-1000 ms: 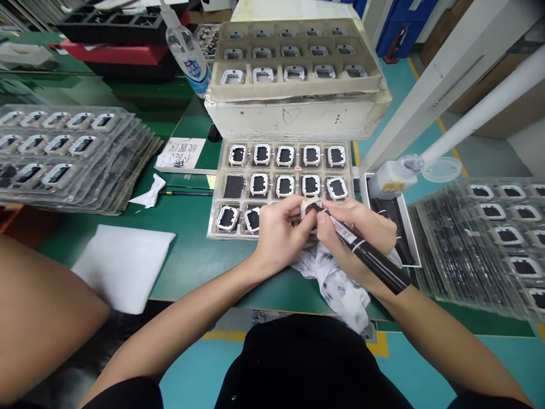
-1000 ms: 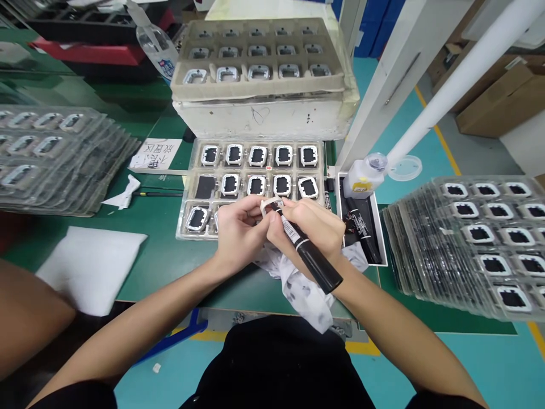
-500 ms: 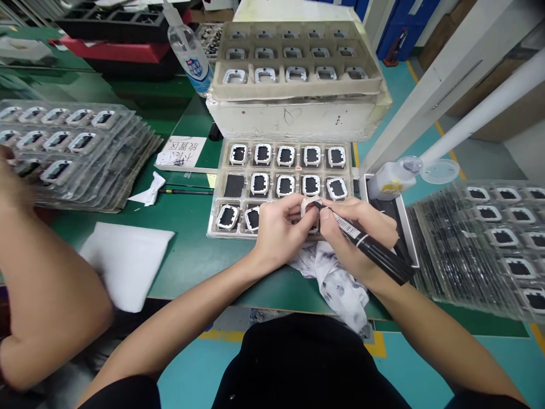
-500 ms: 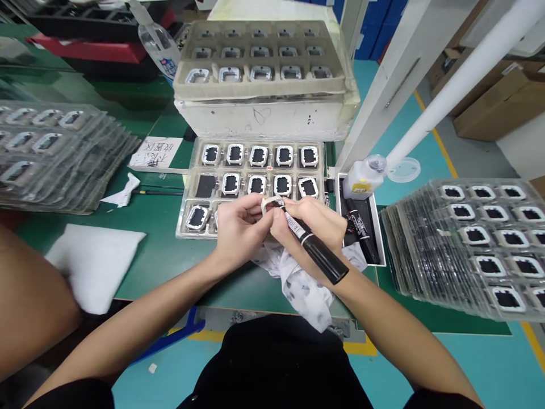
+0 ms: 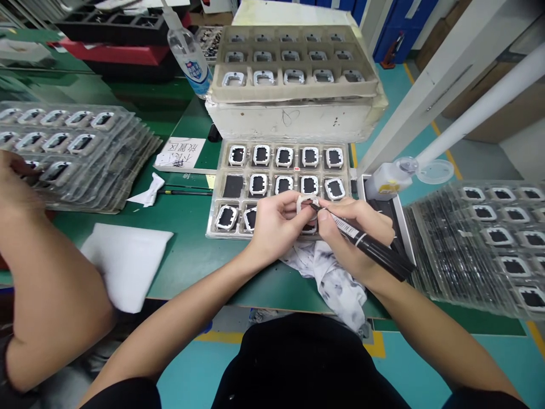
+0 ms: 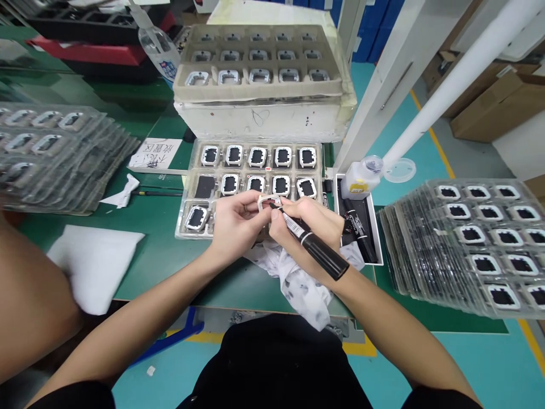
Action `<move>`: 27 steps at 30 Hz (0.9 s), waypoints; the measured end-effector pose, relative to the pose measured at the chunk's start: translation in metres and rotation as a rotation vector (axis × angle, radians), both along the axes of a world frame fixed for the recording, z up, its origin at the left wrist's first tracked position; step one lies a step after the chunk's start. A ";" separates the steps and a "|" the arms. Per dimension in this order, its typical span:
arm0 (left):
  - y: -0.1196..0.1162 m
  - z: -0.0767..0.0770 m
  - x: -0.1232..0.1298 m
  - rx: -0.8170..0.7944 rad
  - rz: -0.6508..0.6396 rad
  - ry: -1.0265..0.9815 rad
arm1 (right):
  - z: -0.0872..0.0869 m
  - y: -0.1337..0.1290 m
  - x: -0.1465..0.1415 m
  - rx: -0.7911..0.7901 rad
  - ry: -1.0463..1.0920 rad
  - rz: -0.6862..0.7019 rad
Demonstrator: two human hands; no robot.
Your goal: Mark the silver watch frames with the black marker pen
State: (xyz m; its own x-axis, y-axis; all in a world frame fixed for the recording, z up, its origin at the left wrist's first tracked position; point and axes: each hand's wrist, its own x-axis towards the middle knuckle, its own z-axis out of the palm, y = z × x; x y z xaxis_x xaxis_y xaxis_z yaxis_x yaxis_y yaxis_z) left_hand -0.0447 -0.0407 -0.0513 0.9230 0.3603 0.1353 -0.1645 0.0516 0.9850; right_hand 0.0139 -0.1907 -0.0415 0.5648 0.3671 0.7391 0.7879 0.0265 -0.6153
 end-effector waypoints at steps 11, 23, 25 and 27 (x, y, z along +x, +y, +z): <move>0.000 0.000 0.000 0.055 0.036 -0.017 | -0.002 -0.001 0.001 0.034 -0.022 0.013; -0.001 -0.003 -0.003 0.244 0.094 -0.090 | 0.001 0.000 0.000 0.028 -0.007 0.014; 0.000 -0.001 -0.002 0.169 0.066 -0.061 | 0.001 -0.001 0.001 0.045 -0.007 0.023; 0.002 0.001 0.000 0.069 0.018 -0.041 | 0.002 -0.002 0.002 0.059 -0.017 0.045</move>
State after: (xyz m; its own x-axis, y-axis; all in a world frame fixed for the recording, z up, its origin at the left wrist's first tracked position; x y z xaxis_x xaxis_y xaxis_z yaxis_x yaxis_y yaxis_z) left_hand -0.0442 -0.0392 -0.0502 0.9094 0.3655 0.1984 -0.2055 -0.0196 0.9785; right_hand 0.0155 -0.1923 -0.0392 0.5355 0.3476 0.7697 0.7956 0.0983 -0.5978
